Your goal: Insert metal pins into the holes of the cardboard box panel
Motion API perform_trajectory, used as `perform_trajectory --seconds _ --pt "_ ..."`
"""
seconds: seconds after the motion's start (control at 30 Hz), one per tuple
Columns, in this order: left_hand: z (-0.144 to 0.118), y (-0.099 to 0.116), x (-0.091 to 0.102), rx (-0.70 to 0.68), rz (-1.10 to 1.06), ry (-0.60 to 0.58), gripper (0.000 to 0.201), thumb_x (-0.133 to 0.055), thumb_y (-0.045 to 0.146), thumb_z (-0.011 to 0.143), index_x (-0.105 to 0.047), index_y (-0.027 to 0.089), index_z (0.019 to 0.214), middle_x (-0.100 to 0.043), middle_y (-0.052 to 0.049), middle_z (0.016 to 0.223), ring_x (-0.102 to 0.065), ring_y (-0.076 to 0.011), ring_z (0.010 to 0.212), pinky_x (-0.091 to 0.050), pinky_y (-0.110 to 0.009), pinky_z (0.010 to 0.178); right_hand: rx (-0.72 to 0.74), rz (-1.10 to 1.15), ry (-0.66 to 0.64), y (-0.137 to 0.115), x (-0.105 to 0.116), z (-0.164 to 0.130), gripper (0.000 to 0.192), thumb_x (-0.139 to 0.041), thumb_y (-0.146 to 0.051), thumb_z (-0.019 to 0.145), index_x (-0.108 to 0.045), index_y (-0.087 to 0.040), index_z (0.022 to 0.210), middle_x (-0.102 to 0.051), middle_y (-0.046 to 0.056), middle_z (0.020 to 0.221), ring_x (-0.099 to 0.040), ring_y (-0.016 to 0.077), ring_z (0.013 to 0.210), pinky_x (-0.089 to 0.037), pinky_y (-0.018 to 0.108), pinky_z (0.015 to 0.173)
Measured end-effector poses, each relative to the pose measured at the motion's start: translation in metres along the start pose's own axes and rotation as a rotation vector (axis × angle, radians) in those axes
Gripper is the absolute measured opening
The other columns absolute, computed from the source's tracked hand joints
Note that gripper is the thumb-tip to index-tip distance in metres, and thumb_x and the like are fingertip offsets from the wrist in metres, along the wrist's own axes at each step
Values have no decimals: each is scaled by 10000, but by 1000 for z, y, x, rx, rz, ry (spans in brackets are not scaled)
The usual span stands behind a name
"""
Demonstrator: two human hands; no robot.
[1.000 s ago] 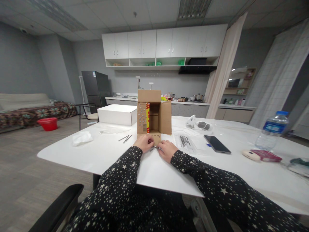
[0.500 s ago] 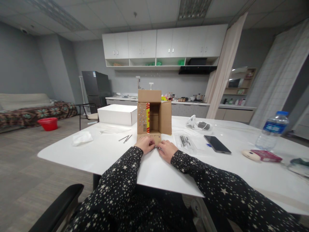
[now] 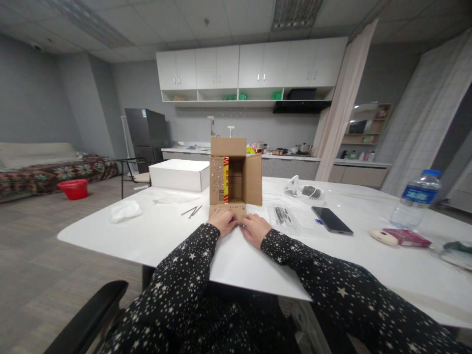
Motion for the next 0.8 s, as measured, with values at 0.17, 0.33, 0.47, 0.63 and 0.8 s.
perform_trajectory --seconds 0.17,0.33,0.47,0.63,0.8 --pt "0 0 0 15 13 2 118 -550 260 824 -647 192 818 -669 -82 957 -588 -241 997 -417 -368 914 -4 0 -8 0 1 -1 243 -431 -261 902 -628 -198 1031 -598 92 1053 -511 214 968 -380 327 817" --pt "0 2 1 18 4 8 131 -538 268 837 -641 189 820 -664 -92 971 -588 -256 992 -407 -391 912 -8 -3 -10 -1 1 -1 249 -427 -266 906 -630 -197 1033 -598 95 1058 -509 216 971 -382 327 821" --pt "0 4 2 6 30 -3 124 -544 278 834 -630 189 842 -660 -87 977 -585 -258 989 -405 -398 904 -6 6 -9 -1 1 -1 252 -434 -266 902 -629 -195 1045 -598 93 1054 -508 218 973 -380 327 820" --pt "-1 3 3 10 44 -1 140 -539 298 839 -615 184 870 -652 -88 997 -580 -251 985 -406 -396 903 -2 22 -4 0 1 -1 264 -429 -268 901 -623 -210 1071 -596 84 1058 -506 214 970 -378 324 811" --pt "-1 4 0 17 64 -38 146 -525 300 853 -612 184 837 -662 -89 1002 -587 -259 993 -402 -404 904 -3 3 7 0 0 0 246 -426 -268 899 -632 -196 1014 -599 88 1037 -511 213 955 -381 325 806"
Point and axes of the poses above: each hand's wrist, its own z-axis towards the middle knuckle, its own x-axis out of the back of the hand, y = z × x, the point moved 7 cm from there along z, towards the middle knuckle
